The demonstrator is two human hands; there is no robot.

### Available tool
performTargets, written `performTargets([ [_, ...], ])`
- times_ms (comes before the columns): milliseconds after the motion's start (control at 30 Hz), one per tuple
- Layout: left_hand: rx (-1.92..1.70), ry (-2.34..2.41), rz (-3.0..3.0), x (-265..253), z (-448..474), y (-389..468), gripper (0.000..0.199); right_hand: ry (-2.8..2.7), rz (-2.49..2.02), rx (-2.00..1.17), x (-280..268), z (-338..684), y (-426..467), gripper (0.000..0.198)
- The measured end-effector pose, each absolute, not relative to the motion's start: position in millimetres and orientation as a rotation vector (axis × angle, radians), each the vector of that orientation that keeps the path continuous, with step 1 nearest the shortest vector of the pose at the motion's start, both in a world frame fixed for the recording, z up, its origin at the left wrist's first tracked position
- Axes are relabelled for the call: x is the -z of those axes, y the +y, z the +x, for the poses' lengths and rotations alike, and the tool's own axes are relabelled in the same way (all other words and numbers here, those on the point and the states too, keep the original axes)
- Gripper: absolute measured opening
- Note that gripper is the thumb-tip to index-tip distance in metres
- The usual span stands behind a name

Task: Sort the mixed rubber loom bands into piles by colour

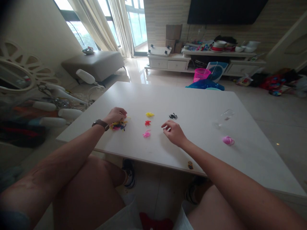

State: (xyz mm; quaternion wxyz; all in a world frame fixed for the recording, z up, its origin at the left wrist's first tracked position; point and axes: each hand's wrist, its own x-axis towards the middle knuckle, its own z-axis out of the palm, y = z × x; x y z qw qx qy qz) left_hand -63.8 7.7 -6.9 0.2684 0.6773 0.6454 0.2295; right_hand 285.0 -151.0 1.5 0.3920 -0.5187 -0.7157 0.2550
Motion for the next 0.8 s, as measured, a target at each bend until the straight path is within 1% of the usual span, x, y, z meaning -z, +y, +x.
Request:
performTargets([
  [100, -0.698, 1.761, 1.745, 4, -68, 9, 0.024, -1.820, -1.313, -0.649, -1, 285, -151, 0.012],
  [233, -0.766, 1.766, 1.700, 5, -71, 12, 0.018, -1.829, -1.322, -0.652, -1, 285, -151, 0.012],
  [433, -0.792, 1.739, 1.684, 6, -70, 12, 0.019, -1.833, -1.320, -0.662, -1, 285, -151, 0.012],
  [600, -0.810, 1.553, 1.624, 4, -61, 11, 0.020, -1.839, -1.320, -0.667, -1, 285, -151, 0.013],
  [800, -0.767, 1.296, 1.603, -3, -35, 4, 0.025, -1.861, -1.323, -0.662, 1, 285, -150, 0.013],
])
